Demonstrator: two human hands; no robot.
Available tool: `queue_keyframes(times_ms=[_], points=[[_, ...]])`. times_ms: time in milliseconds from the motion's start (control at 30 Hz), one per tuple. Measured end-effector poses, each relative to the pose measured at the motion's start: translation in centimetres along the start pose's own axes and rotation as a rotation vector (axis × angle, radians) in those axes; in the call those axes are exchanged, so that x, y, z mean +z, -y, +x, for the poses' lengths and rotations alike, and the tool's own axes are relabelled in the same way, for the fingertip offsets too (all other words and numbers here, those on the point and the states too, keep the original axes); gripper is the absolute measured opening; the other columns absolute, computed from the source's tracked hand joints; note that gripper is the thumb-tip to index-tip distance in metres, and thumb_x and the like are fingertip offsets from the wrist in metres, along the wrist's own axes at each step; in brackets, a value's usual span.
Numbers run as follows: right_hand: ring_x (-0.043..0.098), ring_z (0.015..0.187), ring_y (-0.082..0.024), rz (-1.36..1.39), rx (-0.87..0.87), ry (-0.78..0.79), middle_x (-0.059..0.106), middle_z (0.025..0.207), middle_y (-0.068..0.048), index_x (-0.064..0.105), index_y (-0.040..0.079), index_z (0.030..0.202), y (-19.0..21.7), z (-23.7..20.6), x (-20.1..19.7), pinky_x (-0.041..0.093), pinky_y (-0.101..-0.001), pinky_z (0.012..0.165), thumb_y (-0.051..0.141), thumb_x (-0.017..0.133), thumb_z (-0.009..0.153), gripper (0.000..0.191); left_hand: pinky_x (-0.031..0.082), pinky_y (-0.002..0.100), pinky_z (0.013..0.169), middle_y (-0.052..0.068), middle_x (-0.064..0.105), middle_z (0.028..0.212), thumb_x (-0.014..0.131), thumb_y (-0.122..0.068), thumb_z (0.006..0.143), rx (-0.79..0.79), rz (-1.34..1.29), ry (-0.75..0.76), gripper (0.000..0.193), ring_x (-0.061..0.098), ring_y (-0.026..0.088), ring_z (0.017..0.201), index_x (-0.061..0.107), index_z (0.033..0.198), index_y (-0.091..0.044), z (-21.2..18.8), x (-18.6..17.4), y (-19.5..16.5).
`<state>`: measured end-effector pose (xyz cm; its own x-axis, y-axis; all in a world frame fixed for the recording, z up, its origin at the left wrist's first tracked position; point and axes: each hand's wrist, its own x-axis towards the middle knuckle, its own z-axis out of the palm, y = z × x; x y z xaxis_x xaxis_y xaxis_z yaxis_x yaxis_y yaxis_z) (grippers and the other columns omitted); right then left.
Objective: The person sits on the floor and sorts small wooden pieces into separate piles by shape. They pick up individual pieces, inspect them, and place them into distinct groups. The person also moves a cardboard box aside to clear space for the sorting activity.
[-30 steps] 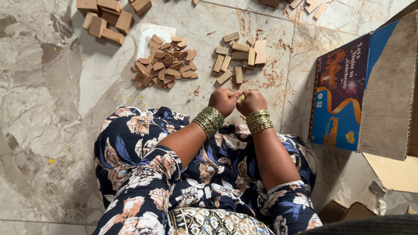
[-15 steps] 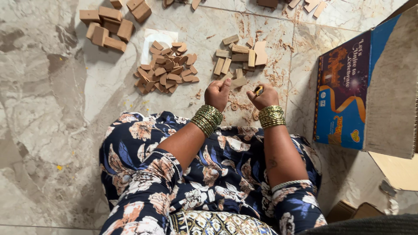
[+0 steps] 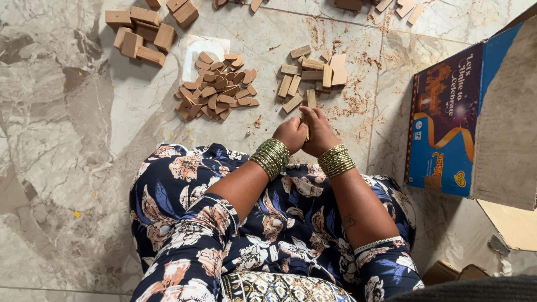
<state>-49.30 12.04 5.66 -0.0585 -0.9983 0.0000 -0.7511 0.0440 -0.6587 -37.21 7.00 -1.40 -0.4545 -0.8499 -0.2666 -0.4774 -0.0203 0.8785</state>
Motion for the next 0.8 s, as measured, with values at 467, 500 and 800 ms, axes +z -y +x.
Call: queue_keyframes(times_ms=[467, 500, 800], points=[[0.060, 0.115, -0.037, -0.055, 0.173, 0.086, 0.059, 0.122, -0.019, 0.059, 0.012, 0.128, -3.9, 0.6, 0.0, 0.049, -0.0418, 0.102, 0.020, 0.089, 0.071, 0.065, 0.055, 0.041, 0.075, 0.017, 0.068, 0.080, 0.047, -0.032, 0.094, 0.027, -0.111, 0.255, 0.038, 0.067, 0.030, 0.078, 0.065, 0.089, 0.001, -0.4, 0.1, 1.0], [0.061, 0.115, -0.036, -0.071, 0.234, 0.063, 0.059, 0.122, -0.018, 0.061, 0.013, 0.126, -4.2, 0.5, -0.2, 0.050, -0.0416, 0.102, 0.020, 0.088, 0.072, 0.061, 0.055, 0.041, 0.076, 0.016, 0.068, 0.080, 0.047, -0.031, 0.095, 0.061, -0.132, 0.231, 0.037, 0.067, 0.028, 0.078, 0.065, 0.089, 0.001, -0.5, 0.4, 1.0], [0.059, 0.117, -0.033, -0.097, 0.030, -0.232, 0.056, 0.125, -0.017, 0.051, 0.008, 0.132, -5.0, 0.7, 1.1, 0.054, -0.0399, 0.103, 0.010, 0.090, 0.064, 0.078, 0.054, 0.037, 0.066, 0.010, 0.069, 0.072, 0.048, -0.039, 0.100, -0.268, -0.285, -0.020, 0.043, 0.065, 0.019, 0.066, 0.073, 0.100, -0.004, 0.5, 0.2, 1.1]])
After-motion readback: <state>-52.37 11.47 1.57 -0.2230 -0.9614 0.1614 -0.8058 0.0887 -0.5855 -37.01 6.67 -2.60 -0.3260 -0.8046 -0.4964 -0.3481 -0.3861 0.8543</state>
